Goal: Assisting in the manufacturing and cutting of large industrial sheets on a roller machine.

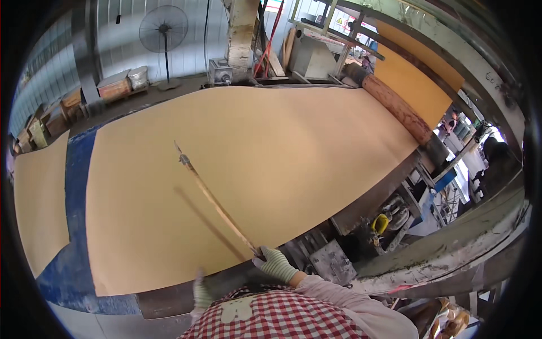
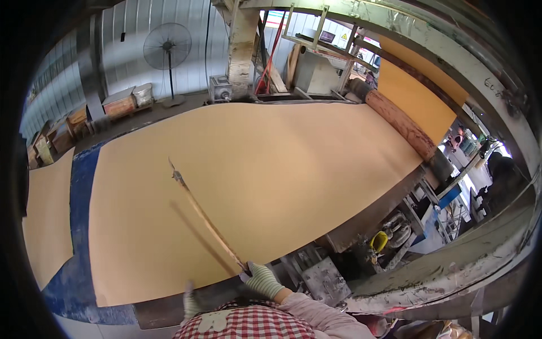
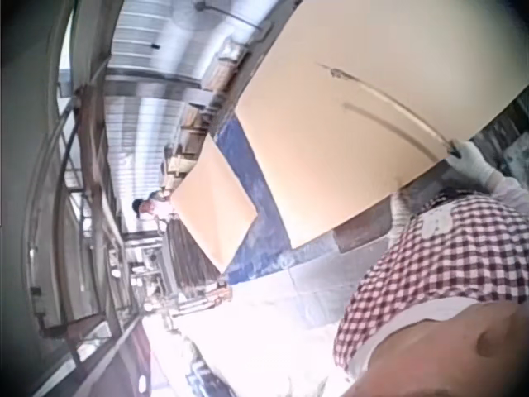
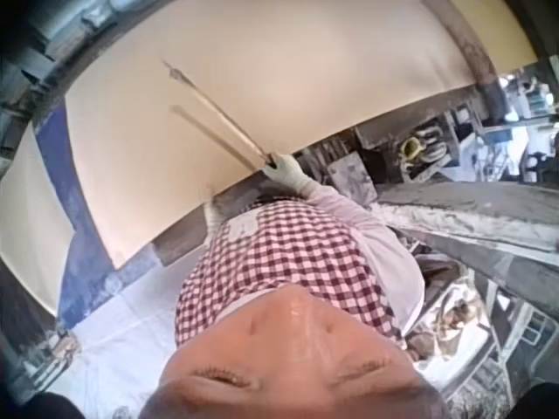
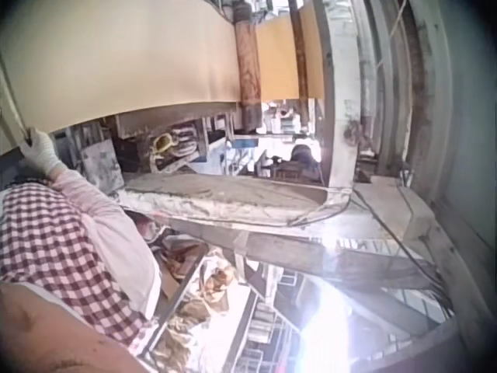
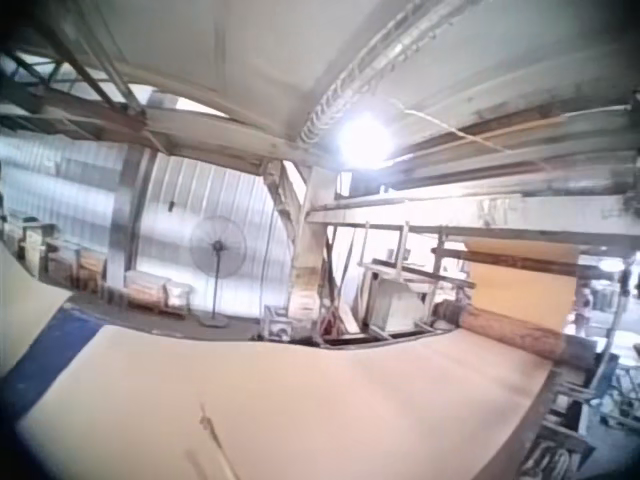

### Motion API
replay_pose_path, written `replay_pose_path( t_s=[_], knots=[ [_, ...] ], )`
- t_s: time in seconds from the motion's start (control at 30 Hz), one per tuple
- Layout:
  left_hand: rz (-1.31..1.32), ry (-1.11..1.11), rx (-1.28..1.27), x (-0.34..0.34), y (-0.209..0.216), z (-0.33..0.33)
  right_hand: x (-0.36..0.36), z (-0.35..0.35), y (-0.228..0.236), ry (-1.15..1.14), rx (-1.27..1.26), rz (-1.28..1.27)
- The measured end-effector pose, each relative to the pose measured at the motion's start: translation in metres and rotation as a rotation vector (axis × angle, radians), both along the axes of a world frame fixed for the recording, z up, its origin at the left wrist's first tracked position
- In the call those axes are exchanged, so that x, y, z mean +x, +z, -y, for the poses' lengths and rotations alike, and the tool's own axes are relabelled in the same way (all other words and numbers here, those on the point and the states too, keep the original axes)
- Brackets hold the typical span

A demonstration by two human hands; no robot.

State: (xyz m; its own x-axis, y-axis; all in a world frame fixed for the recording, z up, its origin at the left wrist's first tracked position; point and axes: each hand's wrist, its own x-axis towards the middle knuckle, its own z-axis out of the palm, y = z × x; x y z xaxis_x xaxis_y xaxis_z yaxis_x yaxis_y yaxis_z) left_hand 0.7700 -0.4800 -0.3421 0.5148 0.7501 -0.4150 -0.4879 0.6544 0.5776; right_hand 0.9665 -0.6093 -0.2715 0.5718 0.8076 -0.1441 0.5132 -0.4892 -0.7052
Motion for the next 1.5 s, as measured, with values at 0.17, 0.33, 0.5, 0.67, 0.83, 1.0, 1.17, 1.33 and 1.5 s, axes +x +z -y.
replay_pose_path(
  t_s=[0.17,0.33,0.5,0.67,0.83,1.0,1.17,1.33,1.5],
  knots=[
    [-0.175,-0.058,0.079,-0.011,-0.021,-0.039,-0.010,0.020,-0.005,-0.027,0.085,-0.100],
    [-0.054,0.228,-0.008,-0.059,-0.016,-0.067,-0.010,0.050,-0.017,-0.074,0.142,-0.133],
    [0.169,-0.024,-0.239,-0.028,-0.005,-0.027,-0.013,0.070,-0.033,-0.243,0.266,-0.317],
    [0.191,-0.349,-0.427,0.032,-0.024,-0.005,-0.021,0.057,-0.014,-0.295,0.352,-0.519],
    [-0.096,-0.270,-0.195,0.027,-0.069,-0.006,-0.024,0.056,-0.019,-0.249,0.263,-0.500],
    [-0.249,-0.154,-0.115,-0.025,-0.028,-0.031,-0.040,0.064,-0.002,-0.421,0.321,-0.479],
    [-0.033,-0.233,-0.460,-0.016,-0.043,-0.017,-0.032,0.053,0.014,-0.480,0.336,-0.575],
    [-0.040,-0.225,-0.359,0.015,-0.081,-0.015,0.021,0.024,0.026,-0.520,0.228,-0.455],
    [-0.316,-0.146,-0.287,-0.054,-0.056,-0.044,0.148,0.000,0.017,-0.593,0.053,-0.194]
  ],
)
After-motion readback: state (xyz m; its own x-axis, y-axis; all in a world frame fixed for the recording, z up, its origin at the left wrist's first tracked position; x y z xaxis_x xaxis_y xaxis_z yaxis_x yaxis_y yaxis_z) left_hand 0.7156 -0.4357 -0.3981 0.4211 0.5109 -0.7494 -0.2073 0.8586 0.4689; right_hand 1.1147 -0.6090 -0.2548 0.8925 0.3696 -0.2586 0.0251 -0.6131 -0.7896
